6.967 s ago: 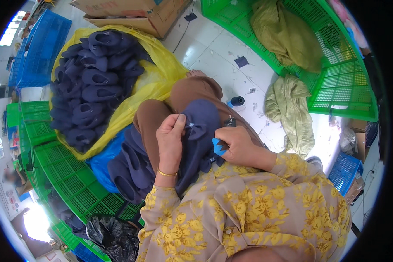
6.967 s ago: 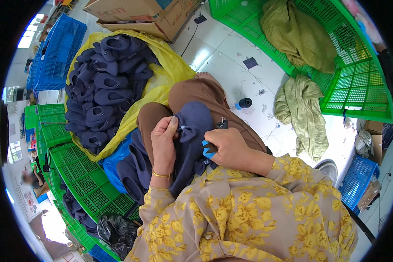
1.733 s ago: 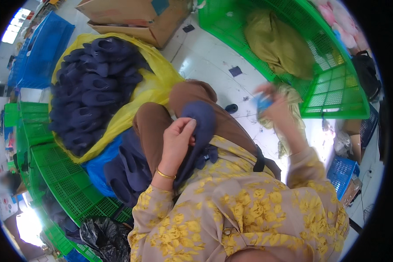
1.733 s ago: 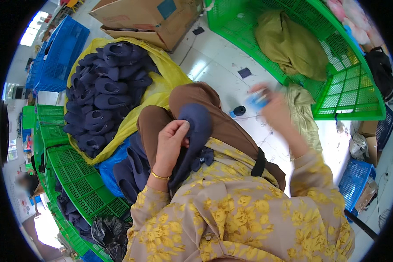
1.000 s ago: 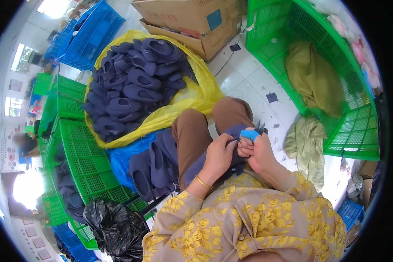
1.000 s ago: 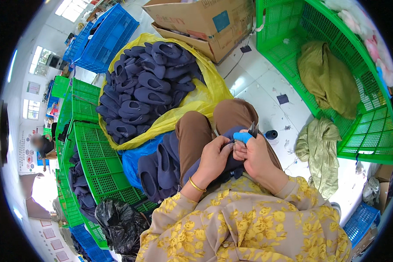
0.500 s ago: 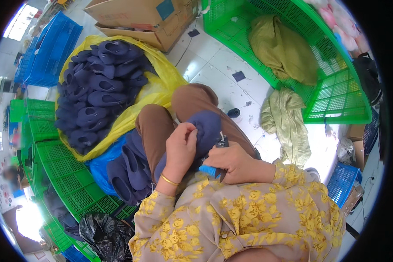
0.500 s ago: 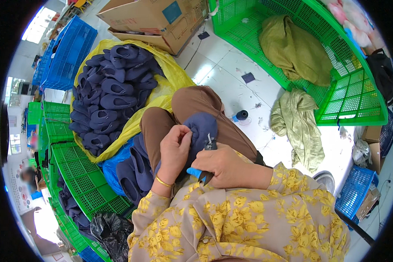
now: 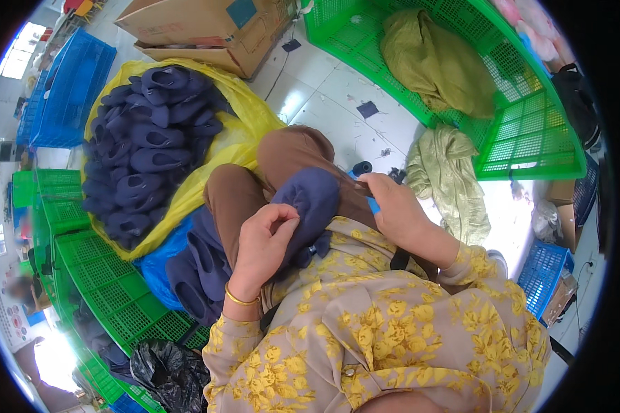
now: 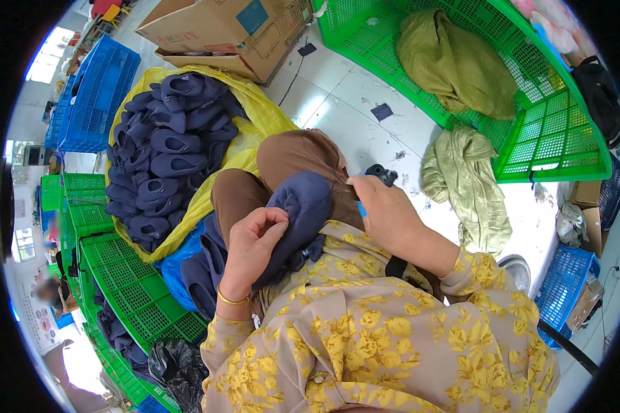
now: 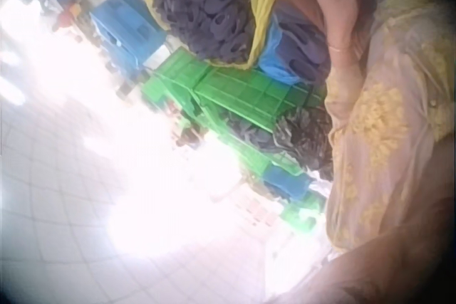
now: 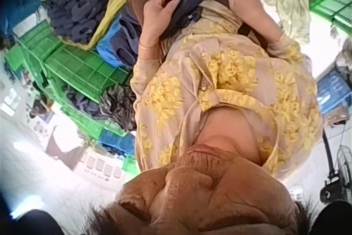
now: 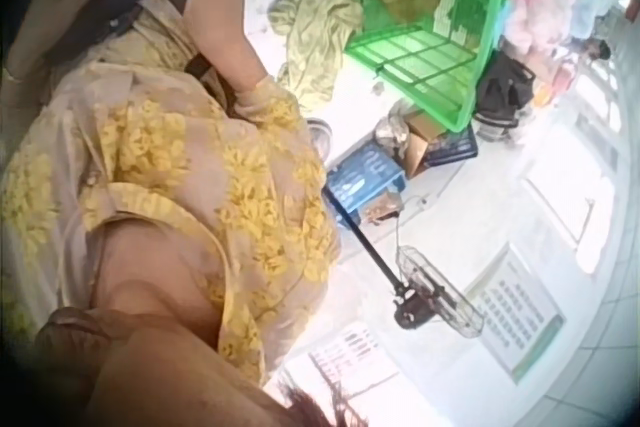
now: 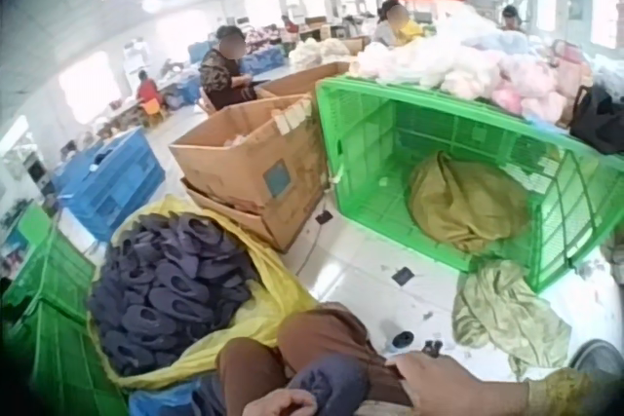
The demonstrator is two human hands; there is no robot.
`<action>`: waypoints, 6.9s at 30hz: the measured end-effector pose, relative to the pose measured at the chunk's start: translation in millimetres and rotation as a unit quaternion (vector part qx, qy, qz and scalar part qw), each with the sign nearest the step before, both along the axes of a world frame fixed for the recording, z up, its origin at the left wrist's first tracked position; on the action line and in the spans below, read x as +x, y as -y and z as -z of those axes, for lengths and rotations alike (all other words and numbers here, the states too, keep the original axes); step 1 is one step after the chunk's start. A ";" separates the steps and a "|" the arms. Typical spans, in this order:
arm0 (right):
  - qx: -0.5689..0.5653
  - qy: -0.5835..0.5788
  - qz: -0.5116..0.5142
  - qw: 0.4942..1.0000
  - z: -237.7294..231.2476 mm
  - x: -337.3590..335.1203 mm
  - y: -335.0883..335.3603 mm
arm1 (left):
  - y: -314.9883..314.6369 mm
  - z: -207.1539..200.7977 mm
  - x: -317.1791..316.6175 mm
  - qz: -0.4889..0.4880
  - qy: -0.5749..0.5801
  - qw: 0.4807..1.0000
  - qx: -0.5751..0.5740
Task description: The person sits on the floor and uses a blue-handled tool to stitch or trim the edges of dark blue slippers. They handle one slipper at a time, adjusting its position and working along the seam.
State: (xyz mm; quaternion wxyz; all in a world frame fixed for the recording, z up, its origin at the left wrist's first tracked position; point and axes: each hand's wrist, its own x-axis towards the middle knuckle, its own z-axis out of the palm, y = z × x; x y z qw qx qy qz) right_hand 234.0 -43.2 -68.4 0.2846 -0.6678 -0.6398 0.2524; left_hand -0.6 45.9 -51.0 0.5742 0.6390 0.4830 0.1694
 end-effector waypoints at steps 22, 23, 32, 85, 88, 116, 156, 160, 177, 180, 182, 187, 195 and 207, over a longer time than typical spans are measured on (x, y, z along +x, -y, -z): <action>-0.040 -0.103 -0.160 0.981 3.7 -35.1 -48.9 | -5.0 11.0 -2.8 0.002 0.055 0.994 -0.093; -0.039 -0.089 -0.147 0.984 2.7 -38.3 -47.2 | -4.5 12.0 -2.7 0.003 0.050 0.995 -0.090; -0.113 -0.730 0.199 0.644 26.3 5.5 -43.9 | -5.9 9.3 -14.7 -0.076 0.171 0.956 -0.227; 0.043 -0.622 0.227 0.748 -30.8 68.8 34.3 | -7.3 35.1 21.2 -0.112 -0.053 0.991 0.051; 0.050 -0.535 0.029 0.843 -53.5 61.1 50.3 | -2.3 13.0 19.8 -0.095 -0.162 0.965 0.184; 0.005 -0.142 -0.203 0.969 4.2 -26.6 -39.0 | 32.2 -17.7 1.2 -0.104 0.160 0.952 -0.238; 0.122 -0.446 0.551 0.695 129.3 256.9 49.2 | 9.0 6.9 26.8 -0.016 -0.078 0.963 0.258; -0.059 -0.380 0.137 0.913 56.1 38.9 -8.0 | 7.0 2.4 26.5 -0.011 -0.104 0.967 0.234; -0.119 -0.428 0.025 0.895 36.4 5.2 -18.8 | 2.9 11.2 20.9 0.054 -0.077 0.935 0.341; -0.124 -0.434 0.022 0.892 23.1 6.1 -16.9 | 1.9 13.8 23.7 0.090 -0.096 0.905 0.404; -0.107 -0.449 0.045 0.886 17.8 8.6 -16.5 | 0.9 8.1 30.9 0.102 -0.108 0.886 0.439; -0.031 -0.587 0.179 0.789 3.5 49.9 -11.1 | -3.6 10.0 32.5 0.115 -0.136 0.866 0.468; -0.096 0.112 0.263 0.953 3.4 88.0 -12.5 | -3.5 17.8 23.2 0.025 -0.050 0.953 0.298; 0.008 0.152 -0.166 0.974 4.2 -33.1 -34.8 | -9.0 23.2 12.7 -0.022 -0.031 0.996 0.076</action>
